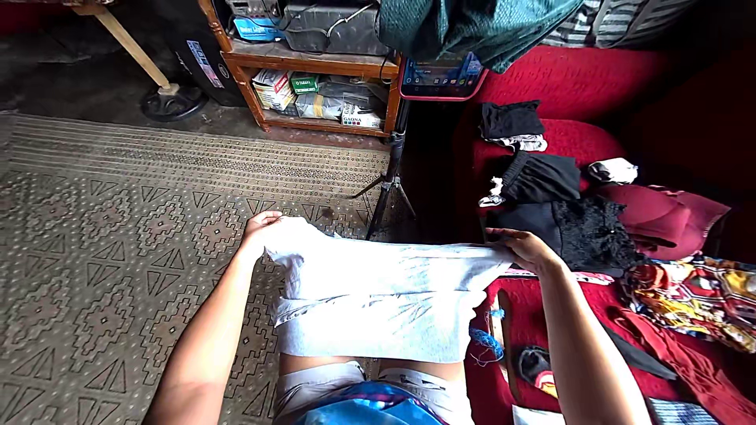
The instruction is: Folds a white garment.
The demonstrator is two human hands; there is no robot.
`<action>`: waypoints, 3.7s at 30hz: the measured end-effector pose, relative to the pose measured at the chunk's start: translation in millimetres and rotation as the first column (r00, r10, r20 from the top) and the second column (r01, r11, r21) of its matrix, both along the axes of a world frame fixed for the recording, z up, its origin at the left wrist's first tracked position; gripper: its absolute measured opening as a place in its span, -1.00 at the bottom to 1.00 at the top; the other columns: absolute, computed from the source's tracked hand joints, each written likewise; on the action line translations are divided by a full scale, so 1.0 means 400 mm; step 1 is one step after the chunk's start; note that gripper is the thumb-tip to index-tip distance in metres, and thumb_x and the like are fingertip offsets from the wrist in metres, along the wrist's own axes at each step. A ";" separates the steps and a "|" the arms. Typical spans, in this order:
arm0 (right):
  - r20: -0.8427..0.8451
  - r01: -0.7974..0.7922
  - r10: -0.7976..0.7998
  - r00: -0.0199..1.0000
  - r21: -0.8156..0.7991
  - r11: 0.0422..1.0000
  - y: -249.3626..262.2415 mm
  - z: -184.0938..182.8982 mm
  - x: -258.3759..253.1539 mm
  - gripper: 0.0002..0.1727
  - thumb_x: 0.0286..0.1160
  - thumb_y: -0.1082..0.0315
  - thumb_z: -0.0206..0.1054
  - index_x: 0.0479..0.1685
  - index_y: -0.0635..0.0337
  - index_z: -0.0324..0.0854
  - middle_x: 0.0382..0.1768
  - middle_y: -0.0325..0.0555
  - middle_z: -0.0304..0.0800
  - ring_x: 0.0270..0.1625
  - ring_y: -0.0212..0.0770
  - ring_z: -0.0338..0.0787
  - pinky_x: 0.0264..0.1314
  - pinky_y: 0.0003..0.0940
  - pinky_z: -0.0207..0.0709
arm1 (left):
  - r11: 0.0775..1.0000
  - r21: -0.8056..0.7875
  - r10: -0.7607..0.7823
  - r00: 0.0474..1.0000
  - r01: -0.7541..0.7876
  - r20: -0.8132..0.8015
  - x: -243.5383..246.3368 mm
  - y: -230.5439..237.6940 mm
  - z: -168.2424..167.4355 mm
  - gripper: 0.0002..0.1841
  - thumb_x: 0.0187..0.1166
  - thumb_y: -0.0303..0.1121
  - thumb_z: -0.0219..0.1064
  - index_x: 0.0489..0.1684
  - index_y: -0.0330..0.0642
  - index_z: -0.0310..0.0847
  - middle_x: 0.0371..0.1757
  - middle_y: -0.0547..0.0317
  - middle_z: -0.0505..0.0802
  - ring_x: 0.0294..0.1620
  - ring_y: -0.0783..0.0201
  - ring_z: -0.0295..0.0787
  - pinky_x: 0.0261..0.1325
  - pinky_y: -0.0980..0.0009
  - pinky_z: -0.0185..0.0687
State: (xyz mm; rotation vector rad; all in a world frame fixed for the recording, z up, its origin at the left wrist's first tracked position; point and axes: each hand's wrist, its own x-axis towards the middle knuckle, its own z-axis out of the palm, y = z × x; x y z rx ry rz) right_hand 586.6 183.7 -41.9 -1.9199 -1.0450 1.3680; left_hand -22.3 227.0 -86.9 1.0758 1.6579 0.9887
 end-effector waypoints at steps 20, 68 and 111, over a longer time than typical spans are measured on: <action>0.709 -0.338 0.150 0.689 0.131 0.932 -0.023 0.028 0.016 -0.61 0.39 0.28 0.59 0.12 0.36 0.78 0.04 0.44 0.81 0.17 0.40 0.77 0.33 0.45 0.44 | 0.966 0.218 -0.135 0.991 0.137 -0.023 0.003 0.011 0.144 -0.73 0.59 -0.54 0.34 0.19 -0.45 0.60 -0.01 -0.04 0.85 -0.01 0.33 0.77 0.19 0.31 0.68; 0.697 -0.379 0.000 0.717 0.390 0.839 -0.523 -0.033 -0.278 -0.72 0.51 0.48 0.33 0.11 0.41 0.76 0.18 0.33 0.80 0.26 0.36 0.77 0.31 0.30 0.59 | 0.937 0.072 -0.327 0.932 0.341 -0.159 -0.066 -0.531 0.094 -0.75 0.33 -0.39 0.58 -0.10 -0.26 0.76 -0.19 0.28 0.85 -0.18 0.55 0.75 0.04 0.54 0.67; 0.638 -0.416 0.153 0.755 0.285 0.863 -0.274 0.004 -0.439 -0.69 0.64 0.31 0.27 0.18 0.27 0.76 0.14 0.23 0.80 0.22 0.19 0.80 0.31 0.16 0.62 | 0.983 0.162 -0.056 0.976 0.091 -0.209 0.002 -0.357 -0.095 -0.65 0.71 -0.44 0.15 0.31 -0.50 0.58 0.40 -0.27 0.72 0.42 0.10 0.68 0.48 0.23 0.57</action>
